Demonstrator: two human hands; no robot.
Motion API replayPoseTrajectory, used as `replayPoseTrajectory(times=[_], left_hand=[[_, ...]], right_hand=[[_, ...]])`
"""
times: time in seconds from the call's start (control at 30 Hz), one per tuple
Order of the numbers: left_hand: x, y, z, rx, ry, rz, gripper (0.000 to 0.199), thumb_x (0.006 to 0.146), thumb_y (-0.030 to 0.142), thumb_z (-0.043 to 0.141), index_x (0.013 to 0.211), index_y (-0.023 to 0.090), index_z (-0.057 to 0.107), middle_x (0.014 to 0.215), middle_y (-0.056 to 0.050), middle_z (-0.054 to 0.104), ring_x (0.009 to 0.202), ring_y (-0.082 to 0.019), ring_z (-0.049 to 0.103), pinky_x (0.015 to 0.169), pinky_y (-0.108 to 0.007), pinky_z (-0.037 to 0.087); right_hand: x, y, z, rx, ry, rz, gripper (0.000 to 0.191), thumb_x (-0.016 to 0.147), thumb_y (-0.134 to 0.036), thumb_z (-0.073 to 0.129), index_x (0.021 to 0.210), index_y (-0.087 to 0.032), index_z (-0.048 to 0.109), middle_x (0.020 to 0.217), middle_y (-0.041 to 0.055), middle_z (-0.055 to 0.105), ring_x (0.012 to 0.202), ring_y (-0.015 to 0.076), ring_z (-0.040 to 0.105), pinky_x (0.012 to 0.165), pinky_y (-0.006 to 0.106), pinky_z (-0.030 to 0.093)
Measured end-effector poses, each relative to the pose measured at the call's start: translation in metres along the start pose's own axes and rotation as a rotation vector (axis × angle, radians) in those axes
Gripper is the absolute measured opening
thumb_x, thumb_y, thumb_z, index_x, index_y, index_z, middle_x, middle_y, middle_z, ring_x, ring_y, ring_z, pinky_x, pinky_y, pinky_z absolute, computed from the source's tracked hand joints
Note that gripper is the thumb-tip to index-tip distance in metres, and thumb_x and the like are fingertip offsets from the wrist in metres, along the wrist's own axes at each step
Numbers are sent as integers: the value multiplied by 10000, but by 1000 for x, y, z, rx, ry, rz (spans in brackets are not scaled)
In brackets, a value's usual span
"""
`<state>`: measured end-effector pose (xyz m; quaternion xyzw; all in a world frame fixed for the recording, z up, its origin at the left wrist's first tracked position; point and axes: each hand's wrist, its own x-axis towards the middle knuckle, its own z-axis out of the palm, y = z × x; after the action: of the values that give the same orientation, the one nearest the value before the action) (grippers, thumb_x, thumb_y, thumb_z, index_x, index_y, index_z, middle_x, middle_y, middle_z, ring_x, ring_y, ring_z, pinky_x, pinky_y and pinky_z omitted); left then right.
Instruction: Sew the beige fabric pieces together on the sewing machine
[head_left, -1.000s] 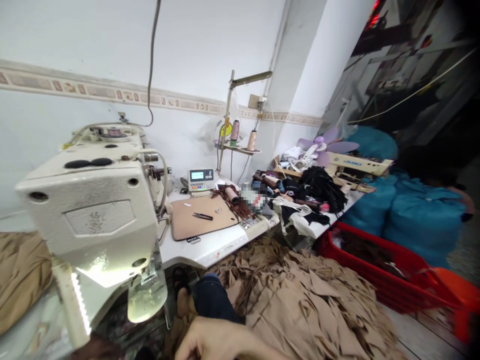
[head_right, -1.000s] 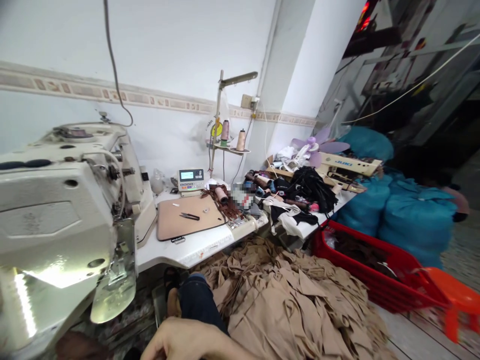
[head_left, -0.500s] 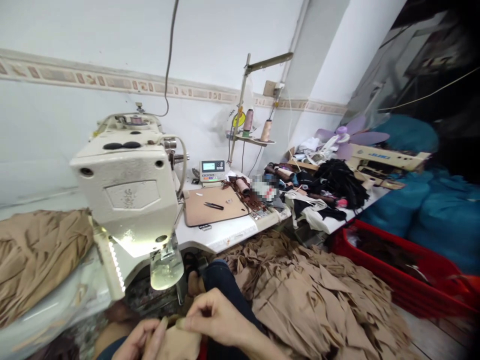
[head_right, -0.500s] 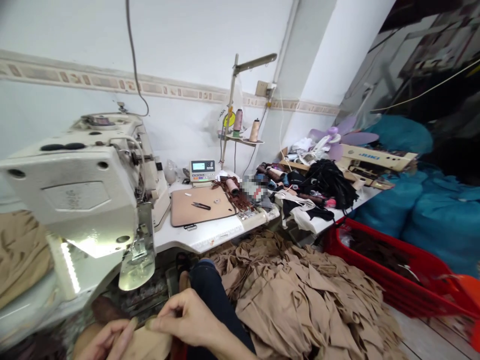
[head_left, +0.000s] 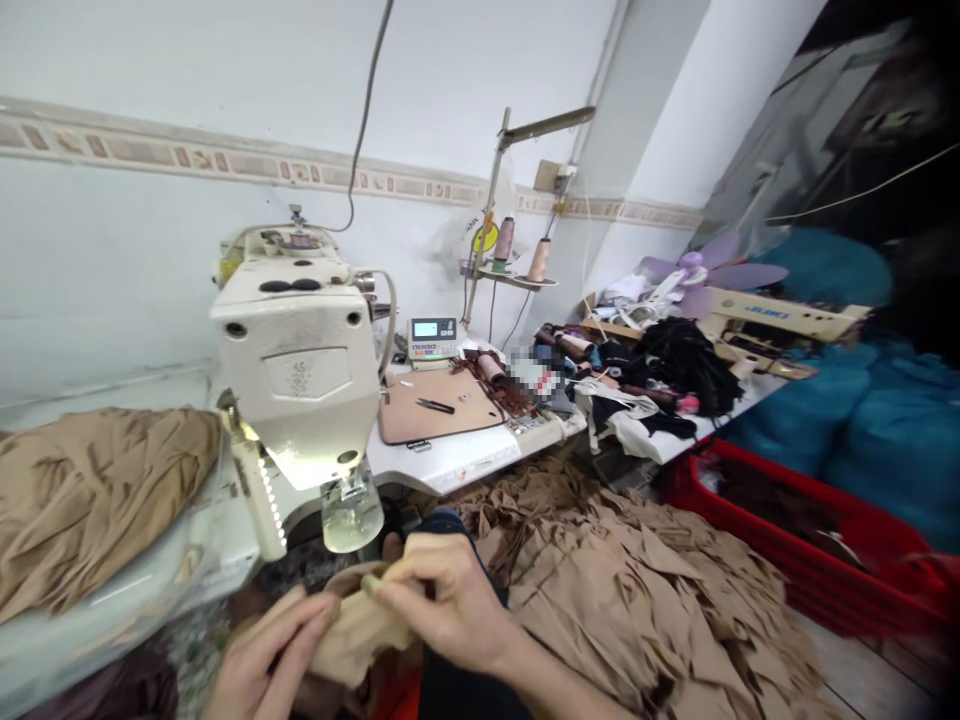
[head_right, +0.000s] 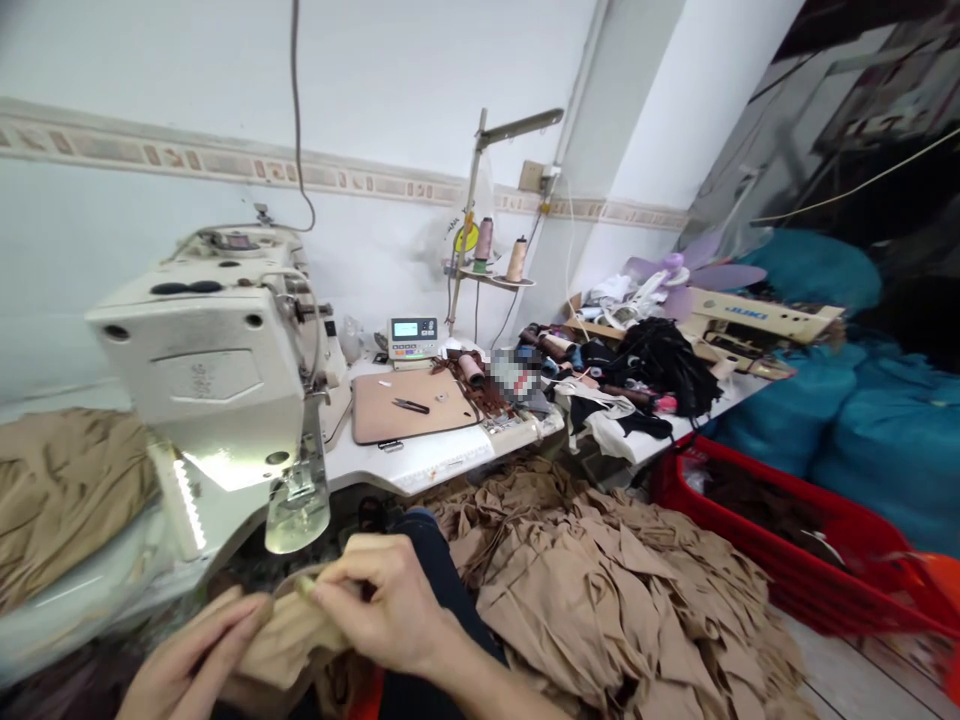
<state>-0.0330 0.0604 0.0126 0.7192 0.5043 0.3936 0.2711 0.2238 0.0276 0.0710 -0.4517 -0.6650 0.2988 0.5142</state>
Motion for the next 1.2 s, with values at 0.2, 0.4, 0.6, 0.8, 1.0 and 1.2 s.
replayPoseTrajectory(times=[0.2,0.4,0.6,0.8,1.0,1.2], left_hand=[[30,46,-9,-179,-139,-25,504,963,641,631,1030,201,867,1037,-94,855,953,-298,822,867,-302,668],[40,73,-11,-260,-210,-54,375,1011,474,603,963,179,829,931,-62,820,892,-247,766,827,-266,610],[36,80,-5,-233,-96,-160,336,953,466,671,833,161,742,758,-27,706,712,-181,640,665,-243,492],[53,81,0,-287,46,-228,296,864,450,741,953,188,637,660,62,496,557,-126,468,540,-226,355],[74,71,11,-351,134,-134,225,870,364,769,948,200,635,670,49,517,587,-147,506,623,-262,423],[87,66,18,-467,95,-132,265,875,395,811,944,189,660,605,76,445,564,-140,479,615,-258,421]], right_hand=[[29,2,-2,18,92,58,370,935,-411,756,663,-161,772,577,-42,481,552,104,418,547,258,314],[28,18,-4,172,39,248,422,896,-497,759,660,-149,718,576,-32,508,561,109,412,535,240,330],[28,26,-8,262,47,285,427,877,-515,780,682,-140,718,606,-8,547,572,122,448,542,251,358],[45,34,-8,259,79,305,421,829,-520,806,650,-153,700,600,-4,546,585,141,453,552,269,350],[59,42,-10,259,119,298,450,809,-555,812,625,-167,675,596,-4,542,596,155,463,573,285,349],[66,46,-12,235,140,276,495,808,-608,817,620,-170,685,628,14,605,630,170,504,585,285,372]])
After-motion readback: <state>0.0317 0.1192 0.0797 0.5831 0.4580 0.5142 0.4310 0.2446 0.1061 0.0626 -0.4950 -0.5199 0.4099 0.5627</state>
